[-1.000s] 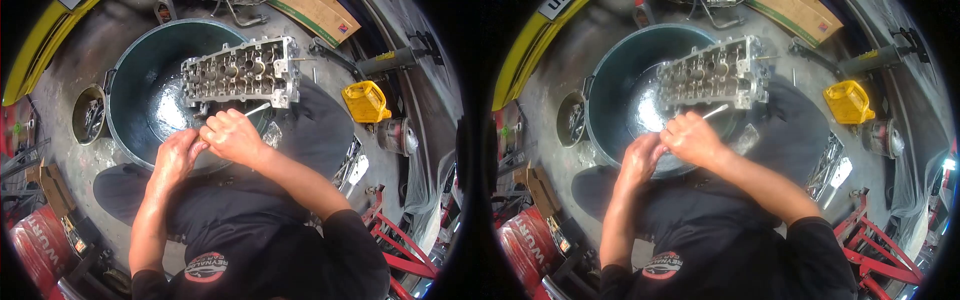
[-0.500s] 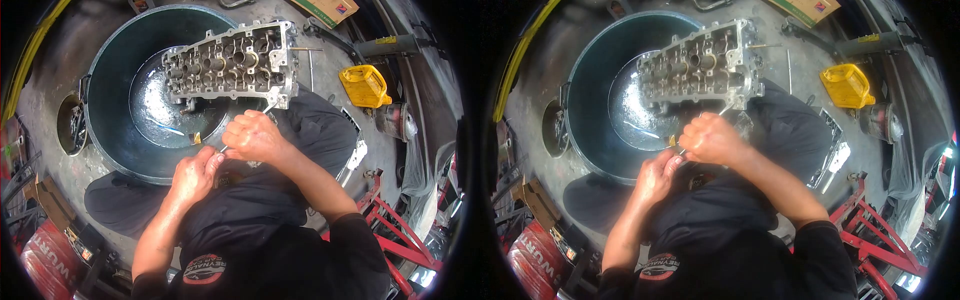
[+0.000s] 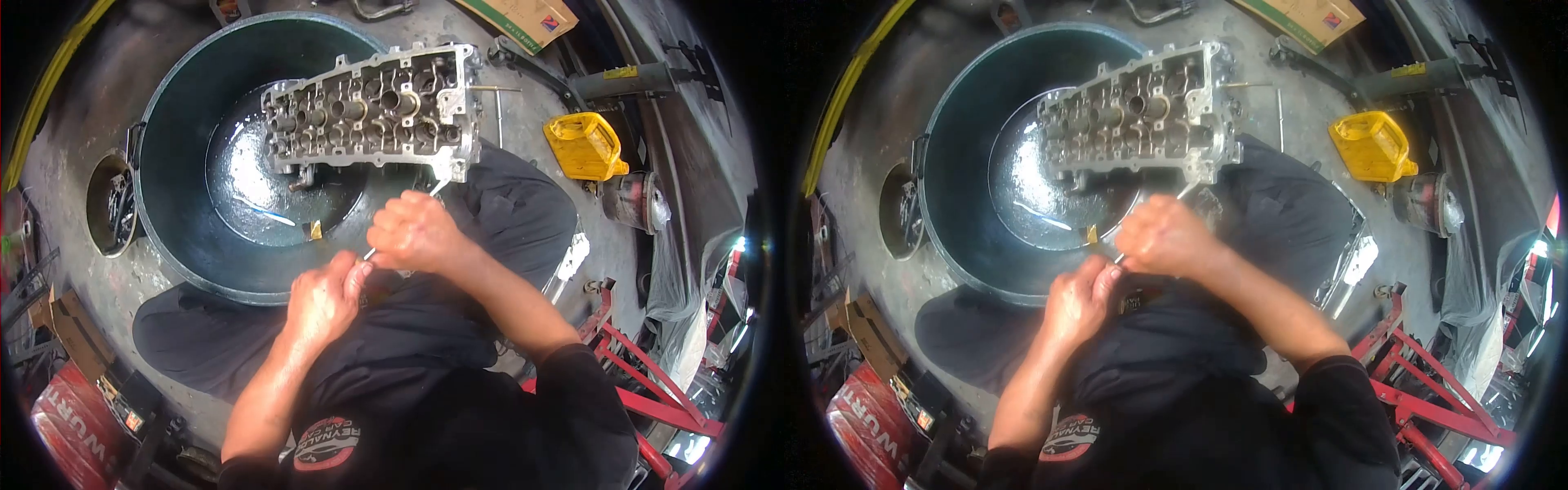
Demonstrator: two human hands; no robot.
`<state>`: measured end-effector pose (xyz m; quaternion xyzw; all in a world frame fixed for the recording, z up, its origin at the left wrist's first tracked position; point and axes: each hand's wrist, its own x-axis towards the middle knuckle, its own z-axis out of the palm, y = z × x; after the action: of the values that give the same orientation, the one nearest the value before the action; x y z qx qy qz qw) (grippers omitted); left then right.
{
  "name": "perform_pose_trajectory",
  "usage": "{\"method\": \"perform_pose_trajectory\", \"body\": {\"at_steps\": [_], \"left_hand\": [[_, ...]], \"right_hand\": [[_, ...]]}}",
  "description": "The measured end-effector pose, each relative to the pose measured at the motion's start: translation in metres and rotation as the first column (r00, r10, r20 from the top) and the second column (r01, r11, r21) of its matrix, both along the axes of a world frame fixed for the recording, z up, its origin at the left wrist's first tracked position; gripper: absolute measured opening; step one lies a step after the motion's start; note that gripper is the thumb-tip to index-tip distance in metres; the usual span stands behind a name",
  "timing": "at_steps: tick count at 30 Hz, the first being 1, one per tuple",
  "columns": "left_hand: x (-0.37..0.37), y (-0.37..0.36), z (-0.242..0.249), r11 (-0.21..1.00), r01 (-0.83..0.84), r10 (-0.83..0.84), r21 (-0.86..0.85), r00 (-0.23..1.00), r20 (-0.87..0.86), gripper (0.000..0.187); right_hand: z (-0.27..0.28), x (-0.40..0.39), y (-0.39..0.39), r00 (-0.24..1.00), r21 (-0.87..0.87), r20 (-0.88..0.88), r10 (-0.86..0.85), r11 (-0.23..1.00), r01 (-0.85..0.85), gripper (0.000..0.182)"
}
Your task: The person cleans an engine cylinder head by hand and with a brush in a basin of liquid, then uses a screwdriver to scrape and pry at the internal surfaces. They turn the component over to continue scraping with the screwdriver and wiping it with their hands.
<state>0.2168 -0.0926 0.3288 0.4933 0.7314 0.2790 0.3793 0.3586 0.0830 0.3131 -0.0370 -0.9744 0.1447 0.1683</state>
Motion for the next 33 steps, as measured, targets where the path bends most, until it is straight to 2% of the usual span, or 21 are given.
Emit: {"method": "perform_pose_trajectory", "body": {"at_steps": [3,4,8,12,17,21,25,29,33], "left_hand": [[0.002,0.012,0.000,1.000,-0.006,0.004,-0.029,0.998,-0.056,0.028],[0.002,0.015,0.004,0.999,0.002,-0.005,-0.049,0.997,-0.074,0.028],[0.013,-0.002,-0.007,0.999,-0.030,0.030,-0.019,0.999,0.014,0.028],[0.011,0.015,0.002,0.999,-0.044,0.043,-0.030,0.999,-0.020,0.026],[0.018,0.006,-0.009,0.997,-0.076,0.076,-0.001,0.997,-0.030,0.024],[0.015,-0.003,-0.002,0.999,-0.039,0.038,-0.022,0.998,-0.048,0.025],[0.015,0.012,-0.005,0.997,-0.066,0.068,0.035,0.995,-0.068,0.025],[0.018,-0.002,-0.006,0.998,-0.035,0.037,-0.055,0.999,0.032,0.027],[0.013,0.014,0.002,0.998,-0.057,0.058,-0.042,0.998,0.020,0.028]], "right_hand": [[0.003,-0.002,0.005,1.000,0.041,0.013,-0.009,0.999,0.008,0.034],[0.004,-0.003,0.008,1.000,0.005,-0.006,-0.012,1.000,0.012,0.035],[0.004,0.002,0.005,1.000,0.040,0.016,0.026,0.999,-0.027,0.035],[0.005,0.000,0.014,0.999,0.022,0.030,0.025,0.999,-0.025,0.035],[-0.002,0.000,0.006,0.998,0.032,0.044,0.053,0.998,-0.055,0.037],[0.004,0.001,-0.002,0.997,0.015,0.060,0.047,0.999,-0.048,0.039],[0.005,-0.002,0.010,0.997,0.039,0.062,0.033,0.999,-0.036,0.037],[0.006,0.004,0.002,0.997,0.039,0.070,0.043,0.998,-0.046,0.038],[0.010,-0.002,0.013,0.997,0.015,0.070,0.032,0.999,-0.033,0.040]]}}
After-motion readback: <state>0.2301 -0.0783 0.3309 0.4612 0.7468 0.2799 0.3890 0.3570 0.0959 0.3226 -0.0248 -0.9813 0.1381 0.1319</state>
